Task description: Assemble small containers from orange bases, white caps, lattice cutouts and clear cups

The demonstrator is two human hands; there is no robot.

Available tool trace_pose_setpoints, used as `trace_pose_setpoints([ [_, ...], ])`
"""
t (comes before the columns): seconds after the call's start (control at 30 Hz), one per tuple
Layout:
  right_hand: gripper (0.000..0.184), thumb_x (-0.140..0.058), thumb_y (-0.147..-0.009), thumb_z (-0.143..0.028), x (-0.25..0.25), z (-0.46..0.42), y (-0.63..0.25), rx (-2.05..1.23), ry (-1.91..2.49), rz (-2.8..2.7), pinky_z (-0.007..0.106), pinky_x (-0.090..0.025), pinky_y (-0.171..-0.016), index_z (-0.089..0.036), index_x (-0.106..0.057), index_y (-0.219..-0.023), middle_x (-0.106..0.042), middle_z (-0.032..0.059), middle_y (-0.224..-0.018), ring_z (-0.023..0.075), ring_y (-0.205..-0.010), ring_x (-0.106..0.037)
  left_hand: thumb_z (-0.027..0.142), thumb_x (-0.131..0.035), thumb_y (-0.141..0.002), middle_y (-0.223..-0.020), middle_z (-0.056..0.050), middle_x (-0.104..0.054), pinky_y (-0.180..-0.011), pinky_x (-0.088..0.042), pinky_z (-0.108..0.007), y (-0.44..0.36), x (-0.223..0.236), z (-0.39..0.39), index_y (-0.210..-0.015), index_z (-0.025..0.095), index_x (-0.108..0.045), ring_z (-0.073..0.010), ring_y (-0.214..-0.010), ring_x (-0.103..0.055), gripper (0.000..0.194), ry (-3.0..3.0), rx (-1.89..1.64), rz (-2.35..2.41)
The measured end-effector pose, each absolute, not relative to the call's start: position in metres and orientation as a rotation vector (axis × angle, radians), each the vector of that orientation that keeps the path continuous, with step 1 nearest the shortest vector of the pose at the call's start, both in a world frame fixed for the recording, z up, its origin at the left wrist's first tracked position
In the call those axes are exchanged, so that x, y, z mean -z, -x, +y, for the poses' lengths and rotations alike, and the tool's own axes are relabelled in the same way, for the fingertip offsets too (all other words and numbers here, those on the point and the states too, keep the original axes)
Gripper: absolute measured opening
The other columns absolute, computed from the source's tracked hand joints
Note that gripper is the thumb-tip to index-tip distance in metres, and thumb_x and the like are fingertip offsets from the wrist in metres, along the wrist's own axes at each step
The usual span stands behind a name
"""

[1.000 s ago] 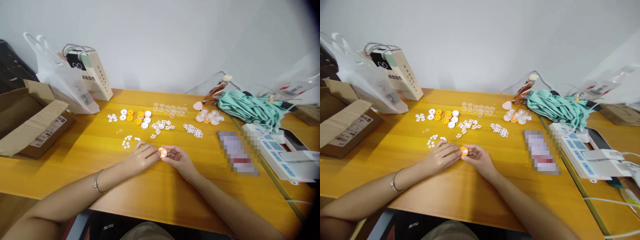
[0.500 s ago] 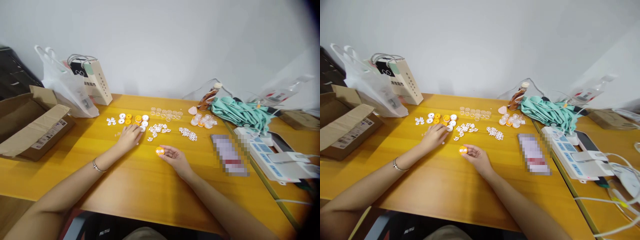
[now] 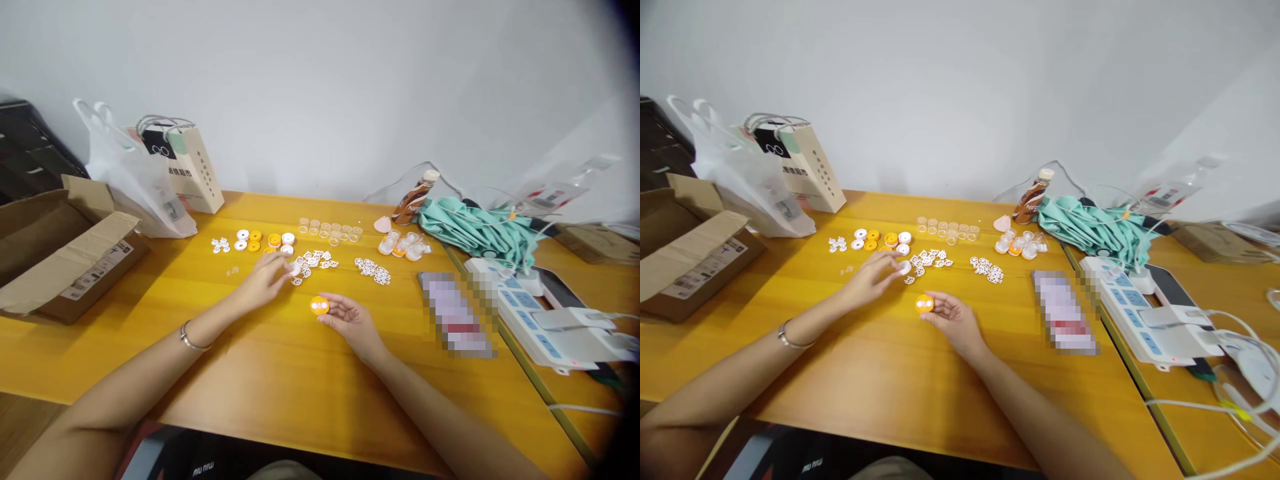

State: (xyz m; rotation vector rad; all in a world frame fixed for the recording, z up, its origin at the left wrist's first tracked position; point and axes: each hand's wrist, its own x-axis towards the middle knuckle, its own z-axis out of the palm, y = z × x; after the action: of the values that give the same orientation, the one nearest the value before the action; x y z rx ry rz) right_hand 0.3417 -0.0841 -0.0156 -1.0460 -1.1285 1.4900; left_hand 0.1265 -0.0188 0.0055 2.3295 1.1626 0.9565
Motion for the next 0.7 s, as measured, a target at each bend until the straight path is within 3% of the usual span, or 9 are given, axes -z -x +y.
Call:
trace_pose_setpoints([
  [0.17,0.036,-0.077,-0.057,-0.02,0.004,-0.091,-0.342,-1.474,1.055,-1.142,0.035,-0.053,-0.083,-0.023,-0.069,-0.092,-0.072,0.0,-0.082,0.0153,-0.076,-0.067,0.033,-0.054,-0.085,-0.087,-0.005,-0.062,-0.073,-0.047,-0.027,-0.137,-0.013,-0.053,-0.085,0.016,-0.05,-0.0131,-0.079,-0.058,0.017,-1.516,-0.926,0.811],
  [0.27,0.035,-0.077,-0.059,-0.021,-0.004,-0.095,-0.34,-1.466,1.046,-1.166,0.035,-0.053,-0.083,-0.024,-0.069,-0.092,-0.072,0.0,-0.083,0.0149,-0.076,-0.067,0.031,-0.056,-0.083,-0.096,-0.008,-0.062,-0.071,-0.046,-0.025,-0.142,-0.011,-0.064,-0.104,0.018,-0.052,-0.0143,-0.085,-0.059,0.025,-1.321,-0.916,0.707],
  [0.4,0.034,-0.077,-0.059,-0.023,-0.009,-0.097,-0.339,-1.443,1.041,-1.176,0.036,-0.053,-0.083,-0.024,-0.069,-0.092,-0.072,-0.0001,-0.083,0.0154,-0.077,-0.067,0.027,-0.055,-0.085,-0.105,-0.01,-0.062,-0.081,-0.047,-0.031,-0.145,-0.012,-0.066,-0.13,0.024,-0.037,-0.0169,-0.094,-0.059,0.049,-1.377,-0.884,0.626],
  [0.57,0.033,-0.078,-0.057,-0.023,-0.009,-0.098,-0.338,-1.409,1.05,-1.172,0.035,-0.055,-0.081,-0.023,-0.067,-0.089,-0.071,0.0,-0.079,0.015,-0.075,-0.066,0.026,-0.055,-0.084,-0.111,-0.01,-0.062,-0.087,-0.047,-0.037,-0.143,-0.014,-0.067,-0.117,0.021,-0.053,-0.0187,-0.1,-0.059,0.033,-1.595,-0.919,0.696],
  [0.7,0.032,-0.078,-0.057,-0.021,-0.01,-0.099,-0.335,-1.408,1.038,-1.167,0.032,-0.055,-0.079,-0.022,-0.065,-0.086,-0.07,-0.0004,-0.078,0.0138,-0.073,-0.066,0.021,-0.055,-0.084,-0.105,-0.01,-0.064,-0.082,-0.051,-0.034,-0.142,-0.016,-0.067,-0.113,0.019,-0.054,-0.0167,-0.093,-0.062,0.029,-1.674,-0.934,0.666],
])
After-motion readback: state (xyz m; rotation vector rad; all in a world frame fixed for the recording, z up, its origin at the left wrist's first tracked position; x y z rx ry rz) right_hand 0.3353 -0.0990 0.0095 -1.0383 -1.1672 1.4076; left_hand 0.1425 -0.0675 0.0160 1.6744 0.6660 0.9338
